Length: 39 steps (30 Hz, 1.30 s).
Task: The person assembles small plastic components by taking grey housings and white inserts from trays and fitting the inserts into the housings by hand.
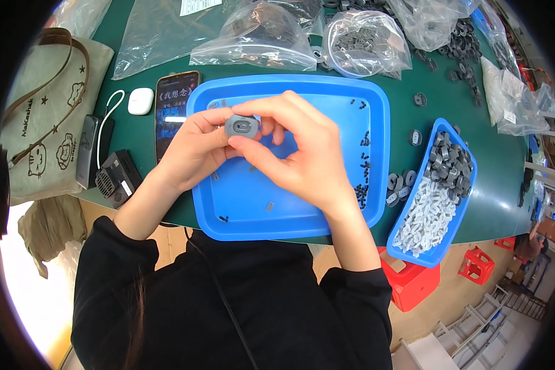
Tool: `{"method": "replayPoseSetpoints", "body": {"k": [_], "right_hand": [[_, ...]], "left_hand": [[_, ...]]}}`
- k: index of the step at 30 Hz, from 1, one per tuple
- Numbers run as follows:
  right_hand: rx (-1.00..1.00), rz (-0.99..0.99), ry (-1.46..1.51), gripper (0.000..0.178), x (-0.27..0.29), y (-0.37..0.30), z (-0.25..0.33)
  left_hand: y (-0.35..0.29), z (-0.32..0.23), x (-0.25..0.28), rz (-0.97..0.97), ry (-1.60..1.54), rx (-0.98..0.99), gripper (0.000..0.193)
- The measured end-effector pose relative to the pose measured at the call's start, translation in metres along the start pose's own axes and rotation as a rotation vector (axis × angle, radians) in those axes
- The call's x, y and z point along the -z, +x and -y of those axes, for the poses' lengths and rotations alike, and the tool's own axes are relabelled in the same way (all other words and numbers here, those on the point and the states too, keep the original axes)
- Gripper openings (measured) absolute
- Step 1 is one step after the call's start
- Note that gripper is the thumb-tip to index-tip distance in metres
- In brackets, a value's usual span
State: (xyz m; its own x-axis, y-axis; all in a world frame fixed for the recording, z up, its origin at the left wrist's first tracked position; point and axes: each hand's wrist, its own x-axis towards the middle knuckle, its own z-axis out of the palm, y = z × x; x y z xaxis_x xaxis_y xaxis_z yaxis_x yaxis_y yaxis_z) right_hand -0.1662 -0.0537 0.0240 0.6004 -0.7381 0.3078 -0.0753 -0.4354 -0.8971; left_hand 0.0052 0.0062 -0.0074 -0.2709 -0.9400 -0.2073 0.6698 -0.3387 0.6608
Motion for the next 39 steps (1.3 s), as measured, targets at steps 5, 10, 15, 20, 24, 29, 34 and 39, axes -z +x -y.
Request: {"method": "replayPoseSetpoints", "body": {"k": [5,10,15,20,24,29,34,39], "right_hand": [[0.21,-0.129,-0.255,0.033,-0.001,0.0,-0.003],[0.262,-0.132,-0.295,0.031,-0.001,0.001,-0.003],[0.257,-0.158,-0.398,0.03,0.002,0.001,0.001],[0.139,-0.121,-0.374,0.025,0.007,-0.002,0.01],[0.077,-0.129,-0.388,0.023,0.043,-0.019,0.019],[-0.241,-0.473,-0.436,0.024,0.157,-0.075,0.018],[-0.517,-0.706,-0.637,0.025,0.272,-0.152,-0.011],[-0.707,-0.724,-0.804,0.023,0.306,-0.163,-0.029]], "left_hand": [[0.0,-0.004,-0.001,-0.054,-0.115,0.031,0.026],[0.001,-0.001,0.002,-0.001,-0.023,0.042,0.029],[0.005,0.003,0.005,0.033,-0.055,0.023,0.029],[0.004,-0.002,-0.001,0.085,-0.018,-0.041,0.041],[0.006,-0.001,-0.011,0.138,-0.044,0.028,0.049],[0.001,-0.002,-0.011,0.033,0.292,0.066,0.049],[0.005,0.005,-0.015,0.035,0.325,0.161,0.044],[0.005,0.003,-0.009,0.0,0.29,0.119,0.041]]}}
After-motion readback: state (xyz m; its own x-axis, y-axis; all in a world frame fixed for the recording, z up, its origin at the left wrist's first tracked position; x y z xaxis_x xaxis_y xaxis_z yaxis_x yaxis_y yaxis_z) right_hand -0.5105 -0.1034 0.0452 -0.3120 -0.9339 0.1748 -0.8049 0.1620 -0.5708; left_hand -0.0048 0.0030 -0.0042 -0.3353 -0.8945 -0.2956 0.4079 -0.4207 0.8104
